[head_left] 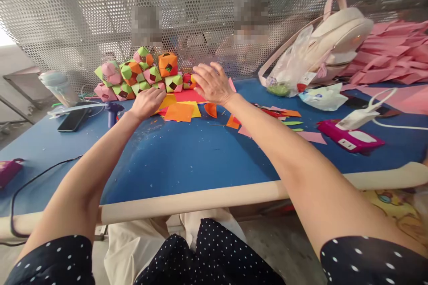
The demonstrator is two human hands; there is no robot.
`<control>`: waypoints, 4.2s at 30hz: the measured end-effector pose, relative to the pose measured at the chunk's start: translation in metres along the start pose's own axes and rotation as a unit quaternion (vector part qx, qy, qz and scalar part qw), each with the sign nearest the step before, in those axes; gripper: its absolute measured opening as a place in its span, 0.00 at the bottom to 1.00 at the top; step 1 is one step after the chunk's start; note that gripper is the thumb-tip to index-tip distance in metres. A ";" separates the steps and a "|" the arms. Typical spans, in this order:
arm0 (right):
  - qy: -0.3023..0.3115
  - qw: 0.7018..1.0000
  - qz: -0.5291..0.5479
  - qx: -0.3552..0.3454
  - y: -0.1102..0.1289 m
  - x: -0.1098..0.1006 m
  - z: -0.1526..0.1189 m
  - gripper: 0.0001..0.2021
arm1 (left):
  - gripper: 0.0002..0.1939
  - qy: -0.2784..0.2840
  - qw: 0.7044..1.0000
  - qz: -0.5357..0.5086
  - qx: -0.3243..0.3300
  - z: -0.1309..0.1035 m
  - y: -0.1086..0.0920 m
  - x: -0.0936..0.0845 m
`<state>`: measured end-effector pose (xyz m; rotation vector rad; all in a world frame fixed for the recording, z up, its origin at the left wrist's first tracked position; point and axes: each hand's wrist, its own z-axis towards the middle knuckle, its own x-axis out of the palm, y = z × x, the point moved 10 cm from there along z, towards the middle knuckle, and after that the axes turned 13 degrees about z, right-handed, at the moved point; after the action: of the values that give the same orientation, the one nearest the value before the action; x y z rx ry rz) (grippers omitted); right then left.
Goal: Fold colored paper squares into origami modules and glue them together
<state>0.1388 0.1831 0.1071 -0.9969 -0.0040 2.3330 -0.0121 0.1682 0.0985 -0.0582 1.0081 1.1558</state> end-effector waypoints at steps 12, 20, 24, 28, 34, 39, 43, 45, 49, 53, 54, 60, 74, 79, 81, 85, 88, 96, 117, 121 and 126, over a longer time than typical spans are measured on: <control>0.038 0.990 0.132 0.004 0.046 0.079 -0.011 0.21 | 0.13 0.020 0.998 -0.061 -0.011 -0.023 -0.021 0.036; -0.012 0.988 0.145 0.047 0.039 0.072 -0.018 0.18 | 0.13 -0.005 0.976 -0.146 -0.164 -0.033 -0.021 0.039; -0.024 0.988 0.153 0.031 0.044 0.074 -0.017 0.18 | 0.10 0.003 0.950 -0.164 -0.265 -0.041 -0.003 0.046; -0.035 0.987 0.158 0.012 0.048 0.076 -0.016 0.16 | 0.09 0.041 0.925 -0.195 -0.324 -0.050 0.009 0.058; -0.067 0.983 0.172 0.005 0.048 0.074 -0.016 0.13 | 0.17 0.083 0.897 -0.264 -0.346 -0.056 0.009 0.071; -0.076 0.977 0.200 0.012 0.046 0.072 -0.018 0.12 | 0.03 0.077 0.875 -0.305 -0.367 -0.061 0.011 0.074; -0.060 0.973 0.224 0.013 0.047 0.074 -0.019 0.12 | 0.06 0.071 0.858 -0.340 -0.378 -0.061 0.011 0.071; -0.052 0.971 0.235 0.012 0.048 0.074 -0.019 0.11 | 0.08 0.074 0.851 -0.357 -0.379 -0.061 0.009 0.068; -0.039 0.966 0.254 0.016 0.049 0.074 -0.019 0.10 | 0.10 0.083 0.839 -0.383 -0.378 -0.061 0.006 0.065; -0.036 0.962 0.268 0.034 0.047 0.073 -0.020 0.10 | 0.10 0.078 0.827 -0.401 -0.386 -0.064 0.009 0.062; -0.037 0.961 0.271 0.041 0.047 0.072 -0.019 0.10 | 0.10 0.074 0.824 -0.405 -0.390 -0.065 0.010 0.062; -0.063 0.945 0.298 0.117 0.049 0.063 -0.016 0.13 | 0.10 0.044 0.795 -0.417 -0.439 -0.070 0.004 0.059; -0.074 0.908 0.347 0.223 0.044 0.072 -0.024 0.08 | 0.05 0.056 0.708 -0.525 -0.468 -0.071 -0.023 0.070; -0.065 0.891 0.375 0.248 0.045 0.071 -0.022 0.08 | 0.07 0.079 0.698 -0.533 -0.471 -0.074 -0.026 0.077; -0.066 0.881 0.387 0.263 0.042 0.073 -0.022 0.08 | 0.07 0.088 0.696 -0.538 -0.467 -0.072 -0.029 0.078; -0.077 0.868 0.401 0.283 0.036 0.074 -0.023 0.07 | 0.08 0.102 0.694 -0.545 -0.459 -0.069 -0.030 0.079; -0.081 0.861 0.413 0.286 0.036 0.075 -0.021 0.07 | 0.09 0.107 0.694 -0.547 -0.457 -0.069 -0.029 0.080; -0.078 0.836 0.443 0.315 0.035 0.079 -0.022 0.05 | 0.12 0.125 0.682 -0.557 -0.458 -0.071 -0.030 0.086; -0.075 0.865 0.448 0.211 0.051 0.064 -0.014 0.08 | 0.11 0.134 0.680 -0.564 -0.450 -0.070 -0.029 0.083; -0.066 0.863 0.452 0.215 0.050 0.064 -0.014 0.08 | 0.12 0.136 0.695 -0.555 -0.436 -0.068 -0.029 0.081; -0.073 0.855 0.444 0.257 0.043 0.070 -0.017 0.04 | 0.13 0.139 0.721 -0.536 -0.417 -0.065 -0.030 0.079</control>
<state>0.0896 0.1807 0.0387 -0.5818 1.1886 2.9347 -0.0269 0.1784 -0.0062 -1.4034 0.4353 0.3916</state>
